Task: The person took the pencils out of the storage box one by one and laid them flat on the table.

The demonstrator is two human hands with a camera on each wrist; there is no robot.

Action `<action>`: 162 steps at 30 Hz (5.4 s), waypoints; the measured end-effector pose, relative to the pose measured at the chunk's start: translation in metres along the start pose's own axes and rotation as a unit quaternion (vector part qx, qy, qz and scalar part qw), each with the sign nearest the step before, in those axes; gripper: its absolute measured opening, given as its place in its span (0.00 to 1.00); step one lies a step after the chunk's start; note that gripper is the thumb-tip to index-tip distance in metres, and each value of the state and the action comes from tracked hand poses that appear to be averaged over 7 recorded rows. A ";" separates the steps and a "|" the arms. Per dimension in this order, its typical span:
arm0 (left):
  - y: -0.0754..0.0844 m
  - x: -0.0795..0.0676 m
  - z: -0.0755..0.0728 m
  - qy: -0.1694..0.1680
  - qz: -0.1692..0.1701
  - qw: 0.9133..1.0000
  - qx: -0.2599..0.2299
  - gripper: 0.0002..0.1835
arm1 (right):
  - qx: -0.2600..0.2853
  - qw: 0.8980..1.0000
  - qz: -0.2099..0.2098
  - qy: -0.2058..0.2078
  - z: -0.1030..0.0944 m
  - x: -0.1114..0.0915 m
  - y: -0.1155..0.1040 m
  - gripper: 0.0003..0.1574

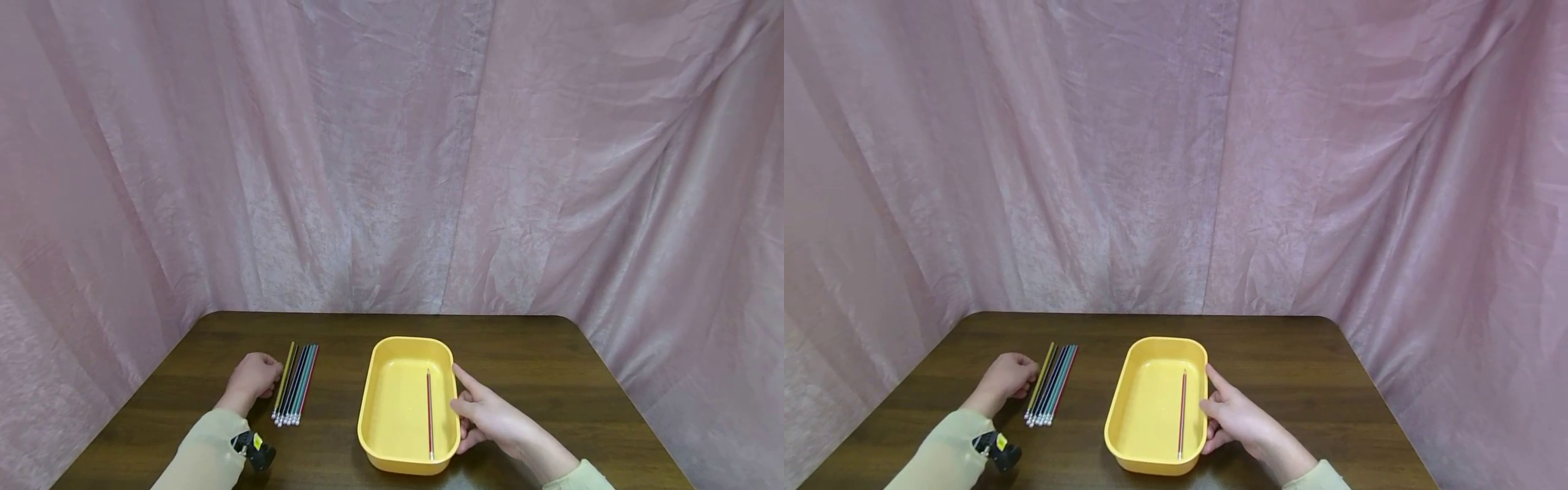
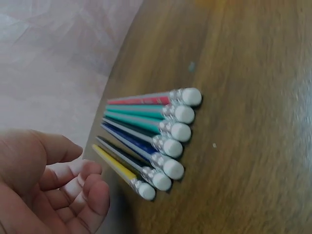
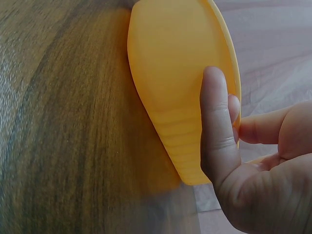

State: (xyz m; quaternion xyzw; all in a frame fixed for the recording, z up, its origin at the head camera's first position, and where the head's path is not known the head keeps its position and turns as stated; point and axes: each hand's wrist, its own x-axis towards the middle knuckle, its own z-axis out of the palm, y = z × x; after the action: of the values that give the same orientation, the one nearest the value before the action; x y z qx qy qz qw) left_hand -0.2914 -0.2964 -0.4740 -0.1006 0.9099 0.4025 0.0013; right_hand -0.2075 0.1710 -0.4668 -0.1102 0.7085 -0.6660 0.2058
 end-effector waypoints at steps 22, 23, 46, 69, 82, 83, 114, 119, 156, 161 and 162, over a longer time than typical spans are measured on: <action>0.112 -0.056 0.042 -0.056 0.075 0.972 -0.213 0.11 | 0.003 1.000 0.005 -0.006 -0.001 0.000 -0.003 0.53; 0.116 -0.059 0.045 -0.059 0.078 0.972 -0.215 0.11 | 0.003 1.000 0.005 -0.006 -0.001 0.000 -0.003 0.54; 0.166 -0.095 0.104 -0.162 0.126 0.954 -0.217 0.12 | 0.007 1.000 0.004 -0.008 0.001 0.000 -0.005 0.53; 0.172 -0.100 0.161 -0.185 0.146 0.965 -0.112 0.08 | 0.009 1.000 0.005 -0.007 0.001 -0.001 -0.007 0.52; 0.164 -0.098 0.173 -0.209 0.107 0.961 -0.148 0.05 | 0.012 1.000 0.005 -0.009 0.002 0.001 -0.006 0.52; 0.164 -0.099 0.173 -0.209 0.107 0.961 -0.147 0.05 | 0.011 1.000 0.005 -0.009 0.002 0.001 -0.006 0.52; 0.170 -0.105 0.187 -0.249 0.081 0.946 -0.189 0.04 | 0.006 1.000 0.008 -0.012 0.004 0.003 -0.003 0.52; 0.170 -0.103 0.188 -0.249 0.079 0.945 -0.199 0.04 | 0.007 1.000 0.008 -0.014 0.003 0.002 -0.004 0.53; 0.173 -0.098 0.163 -0.217 0.116 0.951 -0.185 0.04 | 0.001 1.000 -0.001 -0.003 0.005 0.001 -0.002 0.52; 0.175 -0.097 0.151 -0.212 0.123 0.951 -0.187 0.03 | 0.000 1.000 -0.001 -0.002 0.004 0.001 -0.001 0.52; 0.176 -0.097 0.149 -0.212 0.125 0.951 -0.188 0.02 | 0.000 1.000 -0.001 -0.001 0.004 0.002 -0.001 0.51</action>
State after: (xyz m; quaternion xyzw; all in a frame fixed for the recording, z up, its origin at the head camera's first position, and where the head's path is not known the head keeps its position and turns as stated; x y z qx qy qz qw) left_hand -0.2408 -0.0547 -0.4376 0.1032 0.8019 0.5751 0.1249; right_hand -0.2070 0.1663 -0.4664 -0.1116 0.7081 -0.6661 0.2060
